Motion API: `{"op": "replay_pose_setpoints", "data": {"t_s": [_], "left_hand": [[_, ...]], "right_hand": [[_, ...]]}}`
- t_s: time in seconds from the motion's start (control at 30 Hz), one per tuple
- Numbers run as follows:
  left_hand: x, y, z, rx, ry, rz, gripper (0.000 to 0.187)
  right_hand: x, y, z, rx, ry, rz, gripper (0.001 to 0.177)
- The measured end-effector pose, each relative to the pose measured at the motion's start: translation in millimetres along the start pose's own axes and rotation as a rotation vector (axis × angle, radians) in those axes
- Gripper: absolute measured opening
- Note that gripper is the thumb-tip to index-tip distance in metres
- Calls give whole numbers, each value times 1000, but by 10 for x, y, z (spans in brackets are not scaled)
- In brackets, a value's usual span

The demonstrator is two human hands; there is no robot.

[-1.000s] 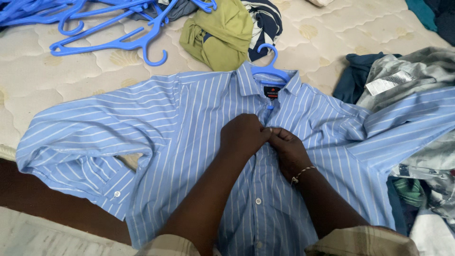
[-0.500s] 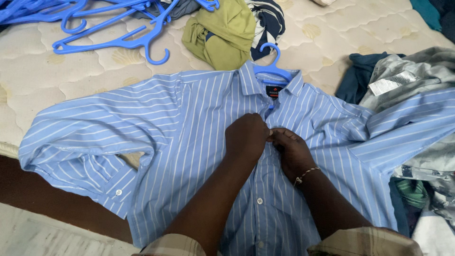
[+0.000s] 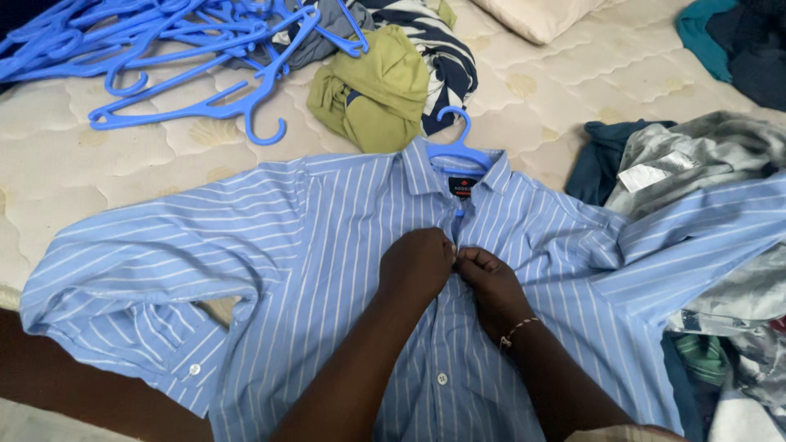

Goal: The person buttons a blue striped shirt laid on a bed, places a blue hanger into the collar, and hangs the shirt on a rod inside a wardrobe.

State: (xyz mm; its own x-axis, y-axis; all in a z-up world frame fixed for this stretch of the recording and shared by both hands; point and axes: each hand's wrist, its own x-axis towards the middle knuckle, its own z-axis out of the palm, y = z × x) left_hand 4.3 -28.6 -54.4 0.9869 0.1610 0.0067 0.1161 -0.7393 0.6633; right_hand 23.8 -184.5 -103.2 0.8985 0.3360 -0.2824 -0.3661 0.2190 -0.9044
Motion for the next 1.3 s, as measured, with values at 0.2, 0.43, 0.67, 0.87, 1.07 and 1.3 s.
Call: {"op": "replay_pose_setpoints", "data": {"t_s": [0.2,0.43,0.67,0.87,1.07,1.3], "left_hand": [[-7,8,-149,-121,-51,-34,17],[-20,3,-181,-107,-34,50,15],[-40,19,-172,-85,-32,38,17],[-20,-5,-151,-69,-44,9,17],[27,-26,-122,-70,-67,2,20],[17,97,-230,-63,-209,-90,39]], "right_hand": [[13,61,-65,22,23,-9,11],[-21,146,-12,-47,143,-120,12],[-71,230,86,-207,312,-231,23],[-269,204,373,-606,480,-411,16],[-335,112,505,-931,554,-704,10],[-387,112,518,-976,577,-692,12]]}}
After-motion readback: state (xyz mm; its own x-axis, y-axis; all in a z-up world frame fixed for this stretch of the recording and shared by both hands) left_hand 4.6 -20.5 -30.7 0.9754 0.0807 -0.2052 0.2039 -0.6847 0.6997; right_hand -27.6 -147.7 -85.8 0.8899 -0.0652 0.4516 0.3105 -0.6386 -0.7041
